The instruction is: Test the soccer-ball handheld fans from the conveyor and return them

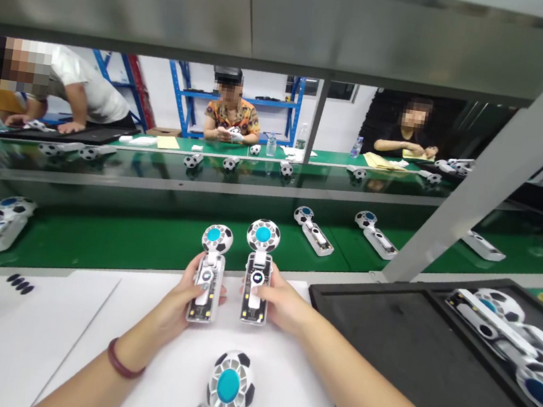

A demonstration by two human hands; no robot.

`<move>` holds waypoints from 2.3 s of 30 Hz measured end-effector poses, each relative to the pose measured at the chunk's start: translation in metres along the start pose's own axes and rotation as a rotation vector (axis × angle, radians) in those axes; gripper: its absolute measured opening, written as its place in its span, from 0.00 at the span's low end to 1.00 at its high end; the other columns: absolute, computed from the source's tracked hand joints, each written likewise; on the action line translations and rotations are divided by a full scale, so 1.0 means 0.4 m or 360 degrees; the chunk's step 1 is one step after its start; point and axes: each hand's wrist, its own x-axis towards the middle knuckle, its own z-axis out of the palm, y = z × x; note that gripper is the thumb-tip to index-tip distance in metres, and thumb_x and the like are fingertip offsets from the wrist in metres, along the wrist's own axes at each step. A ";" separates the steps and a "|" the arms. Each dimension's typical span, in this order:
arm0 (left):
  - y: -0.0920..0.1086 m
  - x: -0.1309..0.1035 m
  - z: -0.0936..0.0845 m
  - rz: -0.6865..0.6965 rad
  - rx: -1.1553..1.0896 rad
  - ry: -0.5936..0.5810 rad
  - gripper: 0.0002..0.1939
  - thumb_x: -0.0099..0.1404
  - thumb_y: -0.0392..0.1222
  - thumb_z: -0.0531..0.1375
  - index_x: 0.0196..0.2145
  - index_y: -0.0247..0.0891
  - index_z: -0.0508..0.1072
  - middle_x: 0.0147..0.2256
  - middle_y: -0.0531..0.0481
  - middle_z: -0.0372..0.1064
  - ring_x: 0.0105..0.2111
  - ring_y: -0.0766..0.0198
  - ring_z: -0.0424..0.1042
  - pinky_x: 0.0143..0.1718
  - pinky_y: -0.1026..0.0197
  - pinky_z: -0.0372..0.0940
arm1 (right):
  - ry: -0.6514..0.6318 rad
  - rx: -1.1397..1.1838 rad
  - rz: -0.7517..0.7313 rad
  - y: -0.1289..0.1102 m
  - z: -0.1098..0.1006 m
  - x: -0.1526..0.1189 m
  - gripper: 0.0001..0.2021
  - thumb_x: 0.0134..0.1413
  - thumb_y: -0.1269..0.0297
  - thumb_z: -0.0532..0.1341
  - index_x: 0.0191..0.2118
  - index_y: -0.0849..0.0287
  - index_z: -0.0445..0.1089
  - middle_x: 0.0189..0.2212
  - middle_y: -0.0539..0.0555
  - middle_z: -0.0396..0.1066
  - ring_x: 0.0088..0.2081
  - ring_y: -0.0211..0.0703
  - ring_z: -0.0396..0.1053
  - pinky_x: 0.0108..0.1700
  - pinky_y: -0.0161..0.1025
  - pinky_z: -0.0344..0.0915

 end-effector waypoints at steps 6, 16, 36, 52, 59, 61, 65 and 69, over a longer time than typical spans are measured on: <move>-0.004 0.003 0.002 -0.0050 0.0030 0.0036 0.45 0.47 0.38 0.65 0.57 0.49 0.45 0.48 0.45 0.61 0.43 0.52 0.67 0.44 0.52 0.63 | -0.0083 0.0030 -0.0040 0.001 -0.001 0.001 0.28 0.38 0.71 0.63 0.46 0.53 0.52 0.32 0.49 0.66 0.34 0.39 0.66 0.36 0.38 0.62; -0.005 0.005 0.001 -0.0130 0.0146 0.0094 0.43 0.47 0.39 0.65 0.57 0.47 0.49 0.44 0.44 0.64 0.43 0.50 0.67 0.39 0.56 0.64 | -0.0016 -0.0038 -0.0038 -0.023 0.019 -0.009 0.27 0.35 0.70 0.65 0.44 0.54 0.53 0.31 0.49 0.66 0.32 0.40 0.67 0.35 0.39 0.63; -0.006 0.006 0.009 -0.0131 0.0143 0.0129 0.44 0.46 0.43 0.67 0.57 0.50 0.49 0.48 0.44 0.62 0.43 0.50 0.68 0.38 0.55 0.65 | 0.0032 -0.0089 -0.0064 -0.017 0.009 -0.003 0.28 0.37 0.68 0.65 0.45 0.53 0.51 0.33 0.49 0.66 0.35 0.41 0.67 0.37 0.41 0.63; -0.022 0.015 -0.001 -0.0062 0.0120 0.0134 0.41 0.44 0.43 0.67 0.54 0.49 0.53 0.46 0.45 0.63 0.41 0.51 0.69 0.36 0.57 0.65 | 0.0051 -0.0104 -0.0071 -0.014 0.002 -0.001 0.32 0.35 0.68 0.66 0.47 0.53 0.50 0.32 0.49 0.65 0.34 0.41 0.67 0.37 0.40 0.62; -0.023 0.021 -0.008 -0.0107 0.0107 0.0132 0.41 0.44 0.43 0.67 0.54 0.50 0.54 0.46 0.45 0.63 0.40 0.51 0.69 0.37 0.56 0.65 | 0.0020 -0.0079 -0.0062 -0.016 -0.001 0.000 0.31 0.35 0.68 0.66 0.47 0.52 0.50 0.32 0.49 0.64 0.34 0.41 0.67 0.36 0.40 0.62; -0.021 0.021 -0.004 -0.0100 0.0087 0.0135 0.42 0.43 0.42 0.67 0.54 0.49 0.53 0.46 0.45 0.62 0.40 0.50 0.69 0.37 0.56 0.65 | 0.0023 -0.0074 -0.0064 -0.017 -0.002 -0.001 0.31 0.35 0.68 0.66 0.47 0.53 0.50 0.32 0.49 0.64 0.34 0.41 0.66 0.37 0.40 0.62; -0.015 0.016 0.004 -0.0105 0.0082 0.0106 0.39 0.47 0.42 0.66 0.54 0.47 0.52 0.46 0.44 0.61 0.42 0.50 0.68 0.38 0.56 0.65 | 0.0027 -0.0101 -0.0079 -0.018 -0.003 -0.003 0.32 0.36 0.68 0.65 0.48 0.53 0.50 0.33 0.49 0.65 0.35 0.40 0.66 0.37 0.40 0.62; -0.016 0.016 0.002 -0.0107 0.0067 0.0104 0.39 0.46 0.41 0.66 0.53 0.48 0.53 0.46 0.45 0.62 0.41 0.50 0.69 0.37 0.56 0.66 | 0.0057 -0.0091 -0.0077 -0.020 0.000 -0.002 0.31 0.35 0.68 0.65 0.46 0.53 0.51 0.33 0.49 0.65 0.35 0.41 0.66 0.37 0.40 0.62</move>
